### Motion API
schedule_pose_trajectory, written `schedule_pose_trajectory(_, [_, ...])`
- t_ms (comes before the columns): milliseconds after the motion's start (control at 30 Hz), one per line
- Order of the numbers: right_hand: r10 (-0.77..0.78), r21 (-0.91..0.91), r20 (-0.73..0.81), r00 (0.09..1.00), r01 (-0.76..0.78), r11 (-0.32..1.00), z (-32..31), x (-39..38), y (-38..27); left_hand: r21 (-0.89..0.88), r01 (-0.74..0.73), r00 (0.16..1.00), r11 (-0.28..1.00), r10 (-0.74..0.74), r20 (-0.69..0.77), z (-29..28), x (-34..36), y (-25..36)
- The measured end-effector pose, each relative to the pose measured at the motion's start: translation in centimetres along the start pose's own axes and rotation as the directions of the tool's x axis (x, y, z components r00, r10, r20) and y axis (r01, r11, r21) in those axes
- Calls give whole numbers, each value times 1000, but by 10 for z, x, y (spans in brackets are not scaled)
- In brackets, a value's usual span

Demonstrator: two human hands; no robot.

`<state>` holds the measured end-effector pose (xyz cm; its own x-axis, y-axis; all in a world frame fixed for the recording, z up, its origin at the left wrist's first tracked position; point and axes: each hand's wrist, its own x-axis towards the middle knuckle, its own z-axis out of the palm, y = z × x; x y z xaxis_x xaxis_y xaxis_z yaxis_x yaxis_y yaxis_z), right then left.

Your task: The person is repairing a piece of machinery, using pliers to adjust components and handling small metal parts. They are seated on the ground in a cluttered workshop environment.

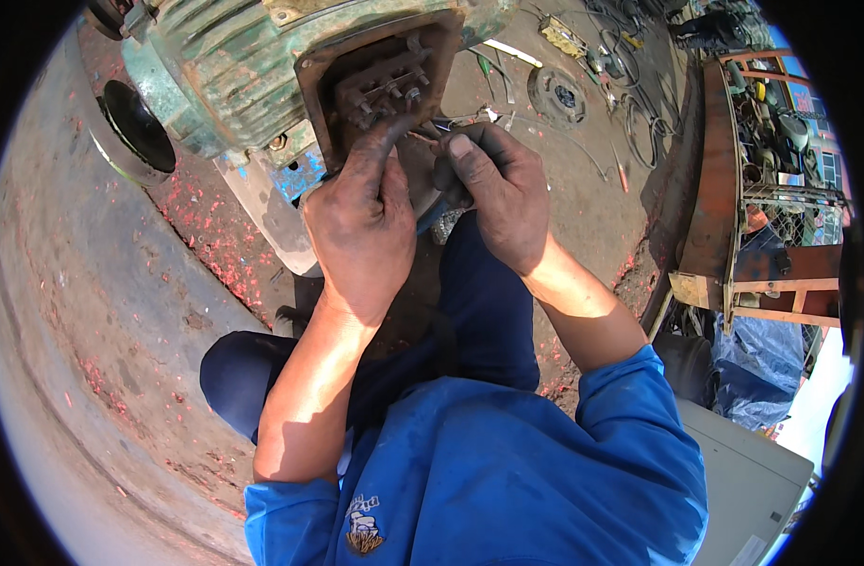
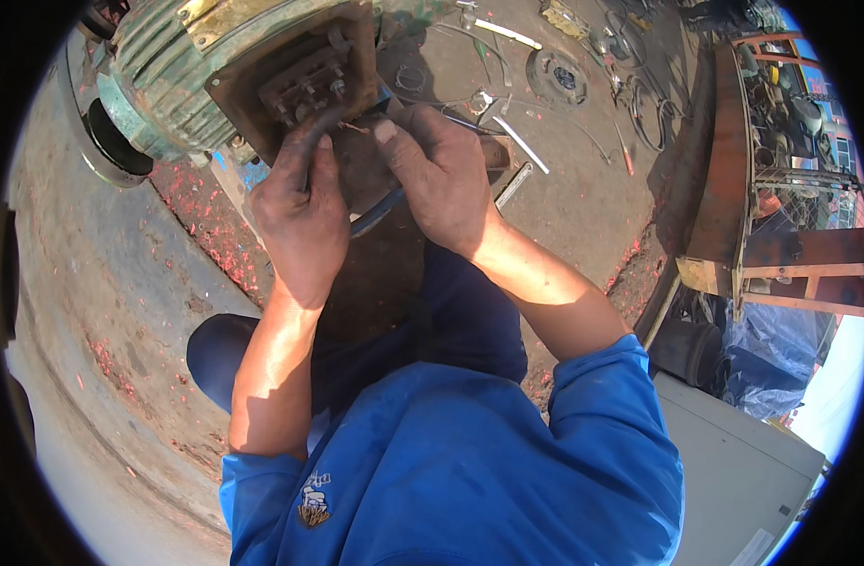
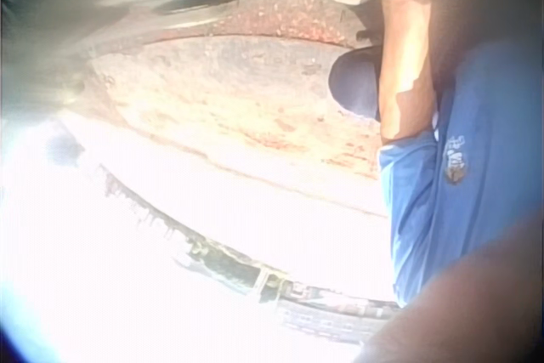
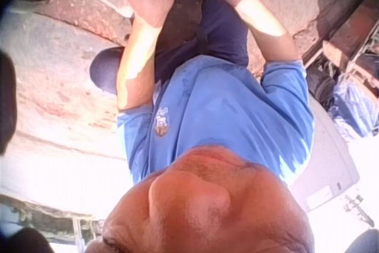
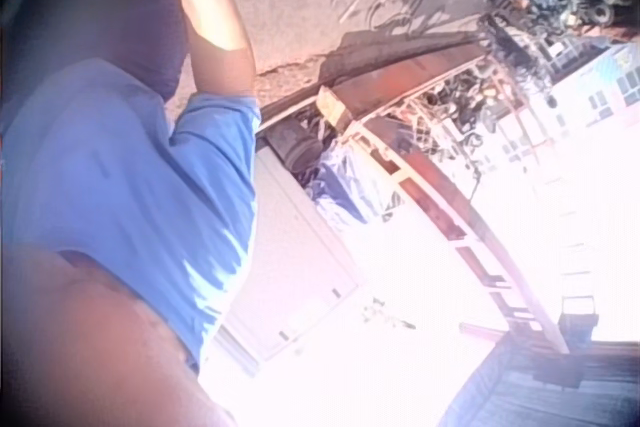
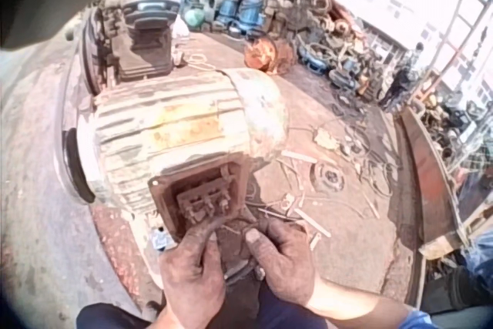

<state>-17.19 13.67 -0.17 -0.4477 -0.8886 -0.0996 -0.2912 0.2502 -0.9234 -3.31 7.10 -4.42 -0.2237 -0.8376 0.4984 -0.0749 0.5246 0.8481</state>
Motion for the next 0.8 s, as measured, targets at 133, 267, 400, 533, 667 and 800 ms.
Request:
schedule_pose_trajectory(133, [-862,-666,112,495,681,304,-4,19,4,3,-25,1000,1000,25,-5,1,1,-2])
schedule_pose_trajectory(267, [-797,-649,142,587,663,373,-5,24,9,31,44,999,999,-45,25,-2,-1,2])
schedule_pose_trajectory(400, [-458,-375,-52,887,408,833,4,5,15,44,32,999,999,-34,32,-3,0,4])
schedule_pose_trajectory(533, [-279,-70,-88,956,273,959,8,-3,13,-17,73,997,997,-72,28,-4,1,6])
schedule_pose_trajectory(667, [-810,-628,-30,585,620,471,7,11,4,-82,113,993,990,-111,38,-3,0,4])
schedule_pose_trajectory(800, [-827,-747,210,522,632,209,3,22,-6,-109,87,996,990,-86,20,-3,1,1])
